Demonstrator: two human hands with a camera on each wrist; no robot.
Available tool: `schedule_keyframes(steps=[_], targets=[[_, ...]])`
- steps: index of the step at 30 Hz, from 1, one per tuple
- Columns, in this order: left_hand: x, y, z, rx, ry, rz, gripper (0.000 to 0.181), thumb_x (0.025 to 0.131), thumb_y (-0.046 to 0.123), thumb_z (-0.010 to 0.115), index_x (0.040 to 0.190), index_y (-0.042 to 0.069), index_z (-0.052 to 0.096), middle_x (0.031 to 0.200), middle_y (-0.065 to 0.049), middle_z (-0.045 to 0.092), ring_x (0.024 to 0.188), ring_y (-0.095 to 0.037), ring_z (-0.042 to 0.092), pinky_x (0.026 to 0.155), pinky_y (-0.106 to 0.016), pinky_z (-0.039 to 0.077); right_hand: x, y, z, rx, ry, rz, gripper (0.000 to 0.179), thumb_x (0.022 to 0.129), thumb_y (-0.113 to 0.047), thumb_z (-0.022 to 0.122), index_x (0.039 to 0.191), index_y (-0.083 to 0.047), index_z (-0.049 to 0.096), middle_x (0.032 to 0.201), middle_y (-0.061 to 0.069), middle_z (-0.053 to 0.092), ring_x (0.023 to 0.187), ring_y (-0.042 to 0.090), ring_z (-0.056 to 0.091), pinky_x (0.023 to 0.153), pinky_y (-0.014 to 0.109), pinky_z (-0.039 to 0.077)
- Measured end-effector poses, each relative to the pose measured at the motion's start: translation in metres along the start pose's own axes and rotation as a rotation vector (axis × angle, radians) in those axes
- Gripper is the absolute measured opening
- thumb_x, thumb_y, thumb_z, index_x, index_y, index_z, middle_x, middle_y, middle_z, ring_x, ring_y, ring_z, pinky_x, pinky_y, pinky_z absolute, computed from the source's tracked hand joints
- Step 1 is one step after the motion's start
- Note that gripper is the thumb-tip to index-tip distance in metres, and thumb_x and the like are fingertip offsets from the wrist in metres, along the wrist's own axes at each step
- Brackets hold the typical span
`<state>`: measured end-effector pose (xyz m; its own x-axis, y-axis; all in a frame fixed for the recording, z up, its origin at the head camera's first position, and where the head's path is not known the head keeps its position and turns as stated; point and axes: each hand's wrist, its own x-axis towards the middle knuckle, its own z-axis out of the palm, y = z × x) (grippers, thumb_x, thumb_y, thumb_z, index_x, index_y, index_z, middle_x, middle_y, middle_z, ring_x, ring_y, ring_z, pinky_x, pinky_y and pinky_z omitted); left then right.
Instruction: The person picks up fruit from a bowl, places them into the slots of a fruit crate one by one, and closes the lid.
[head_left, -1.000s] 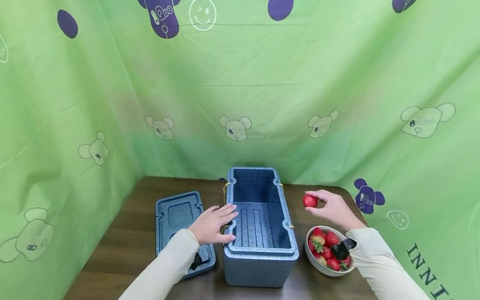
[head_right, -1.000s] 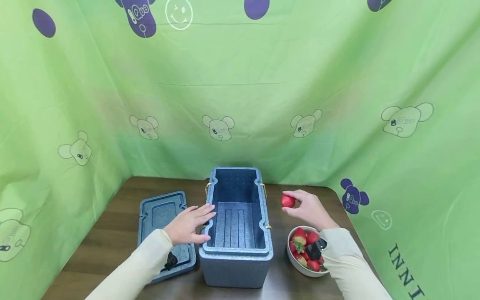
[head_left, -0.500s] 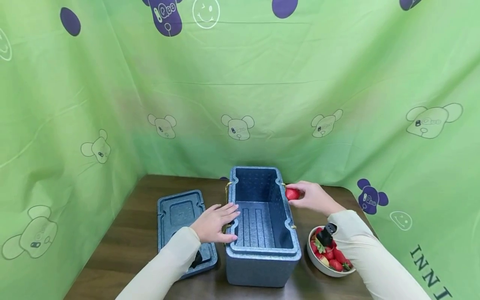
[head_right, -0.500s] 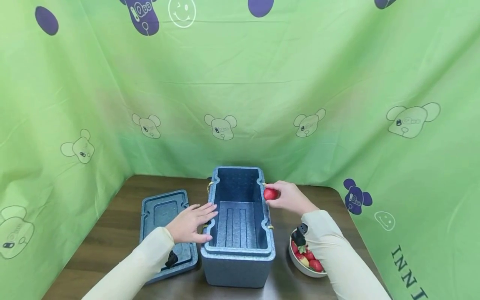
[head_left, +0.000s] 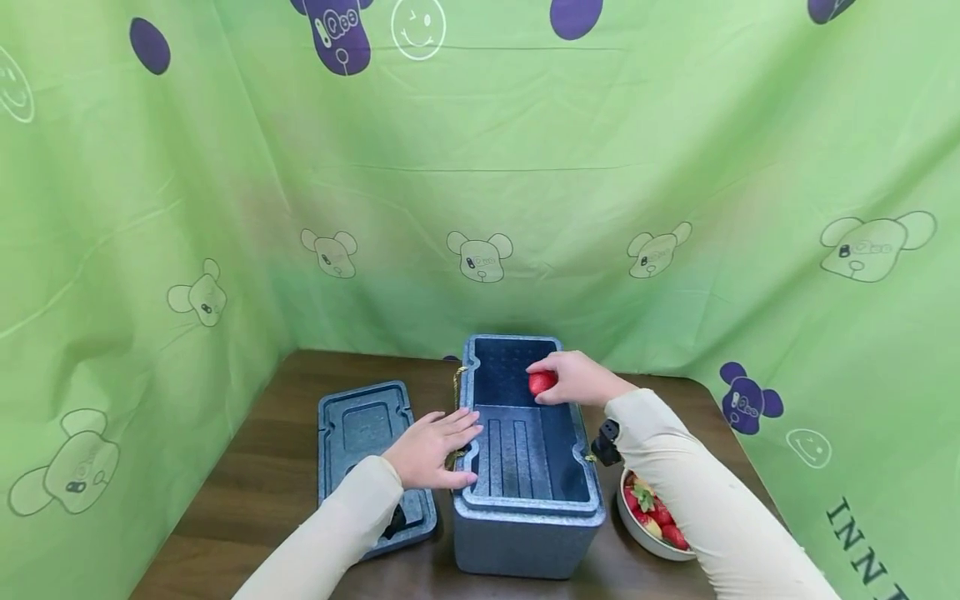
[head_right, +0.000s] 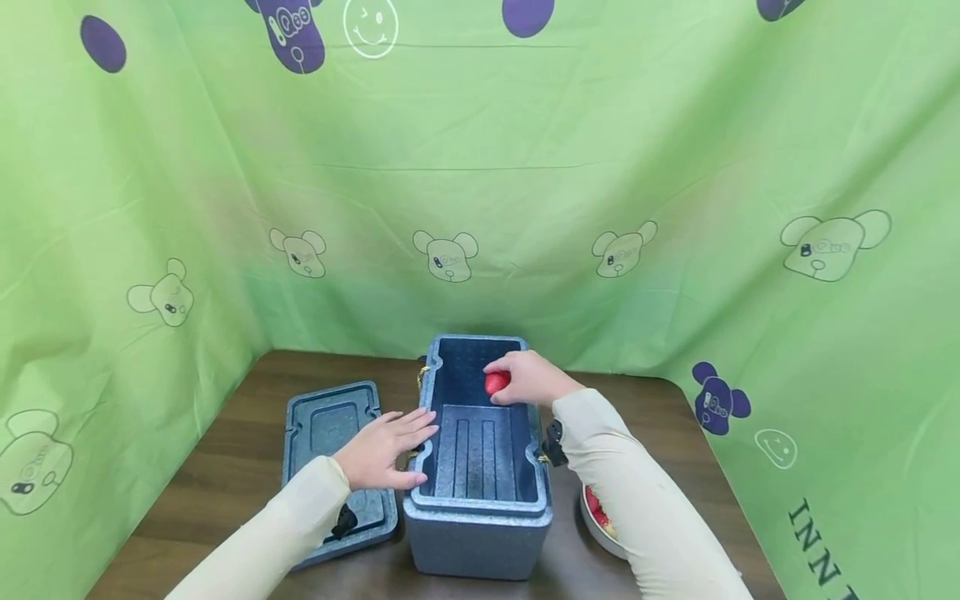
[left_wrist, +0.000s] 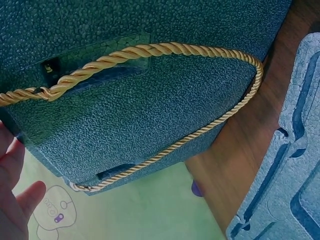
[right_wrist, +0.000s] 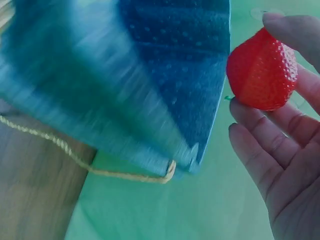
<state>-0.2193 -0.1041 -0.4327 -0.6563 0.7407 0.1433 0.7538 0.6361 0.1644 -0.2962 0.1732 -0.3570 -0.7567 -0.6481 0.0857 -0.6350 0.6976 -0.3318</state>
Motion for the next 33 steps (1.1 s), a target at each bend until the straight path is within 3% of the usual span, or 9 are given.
schedule_keyframes(steps=[9,14,33], targets=[[-0.002,0.003,0.001,-0.039,-0.022,-0.036,0.069,0.090,0.050,0.052,0.145,0.009,0.044,0.150,-0.006,0.037,0.140,-0.022,0.031,0.109,-0.049,0.030,0.023,-0.018,0.012,0.020,-0.076,0.001,0.042,0.073,-0.014,0.075,0.112,0.001,0.069,0.097,0.009,0.068,0.083,0.018,0.059,0.073,0.027,0.049],[-0.002,0.002,0.001,-0.042,-0.015,-0.043,0.068,0.090,0.050,0.052,0.144,0.010,0.044,0.150,-0.005,0.038,0.140,-0.021,0.031,0.110,-0.049,0.029,0.026,-0.024,0.024,0.034,-0.110,0.026,0.041,0.073,-0.011,0.075,0.112,0.001,0.069,0.098,0.009,0.068,0.083,0.016,0.058,0.073,0.025,0.049],[-0.001,0.001,0.001,-0.025,0.004,-0.022,0.067,0.089,0.050,0.053,0.142,0.009,0.047,0.149,-0.006,0.040,0.140,-0.021,0.032,0.108,-0.048,0.031,0.035,-0.040,0.056,0.040,-0.249,-0.008,0.037,0.070,-0.001,0.072,0.107,0.003,0.070,0.086,0.002,0.068,0.069,0.006,0.050,0.066,0.017,0.044]])
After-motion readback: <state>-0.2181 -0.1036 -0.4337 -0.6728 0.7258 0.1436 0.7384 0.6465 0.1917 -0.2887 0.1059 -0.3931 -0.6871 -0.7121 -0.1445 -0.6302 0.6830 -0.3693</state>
